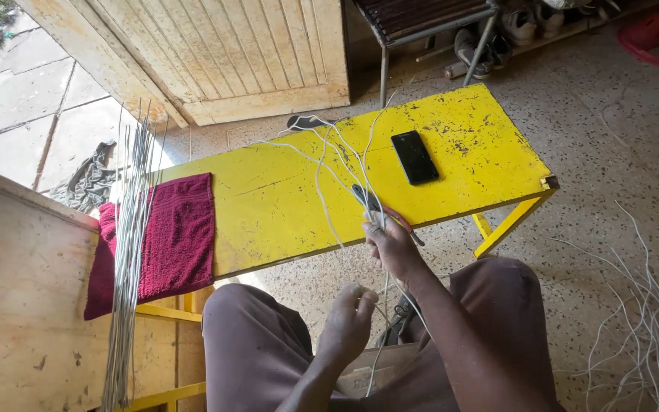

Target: The person sits on the floor in front of a yellow table and straightens a bundle of thin white wires by hand. They pull the wires taut to remove kinks and then use pliers to cut the wires into shorter lengths, placing the cut pieces on the table.

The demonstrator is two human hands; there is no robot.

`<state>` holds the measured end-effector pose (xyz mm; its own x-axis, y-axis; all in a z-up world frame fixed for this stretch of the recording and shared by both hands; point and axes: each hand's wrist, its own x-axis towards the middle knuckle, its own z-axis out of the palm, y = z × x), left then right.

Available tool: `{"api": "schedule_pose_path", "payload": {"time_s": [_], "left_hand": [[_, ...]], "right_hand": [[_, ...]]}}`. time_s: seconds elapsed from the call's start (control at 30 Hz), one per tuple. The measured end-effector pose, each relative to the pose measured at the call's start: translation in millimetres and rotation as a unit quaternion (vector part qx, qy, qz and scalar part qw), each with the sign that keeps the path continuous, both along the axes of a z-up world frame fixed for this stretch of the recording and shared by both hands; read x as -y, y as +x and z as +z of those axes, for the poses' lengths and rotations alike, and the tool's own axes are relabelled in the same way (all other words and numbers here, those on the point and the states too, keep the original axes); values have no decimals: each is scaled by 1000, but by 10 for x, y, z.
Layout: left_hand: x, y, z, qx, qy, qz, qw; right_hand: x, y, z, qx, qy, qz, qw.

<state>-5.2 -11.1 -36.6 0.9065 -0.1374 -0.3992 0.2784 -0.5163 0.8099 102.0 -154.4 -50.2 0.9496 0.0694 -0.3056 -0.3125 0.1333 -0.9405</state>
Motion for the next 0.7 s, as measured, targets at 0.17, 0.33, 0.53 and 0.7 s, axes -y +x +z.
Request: {"api": "schedule_pose_path", "payload": {"time_s": [0.17,0.33,0.53,0.7], "left_hand": [[97,36,-357,136,64,-108,983],[247,11,-165,128,75,-133,980],[208,-72,199,136,-70,-82,985],[91,-14,238,128,-118,-43,984]], "right_hand": [[-74,-177,378,-29,-155,89,984],[1,-125,342,0,4,49,999],[458,109,794,58,-145,-23,987],[1225,516,864,73,-130,-81,985]]}}
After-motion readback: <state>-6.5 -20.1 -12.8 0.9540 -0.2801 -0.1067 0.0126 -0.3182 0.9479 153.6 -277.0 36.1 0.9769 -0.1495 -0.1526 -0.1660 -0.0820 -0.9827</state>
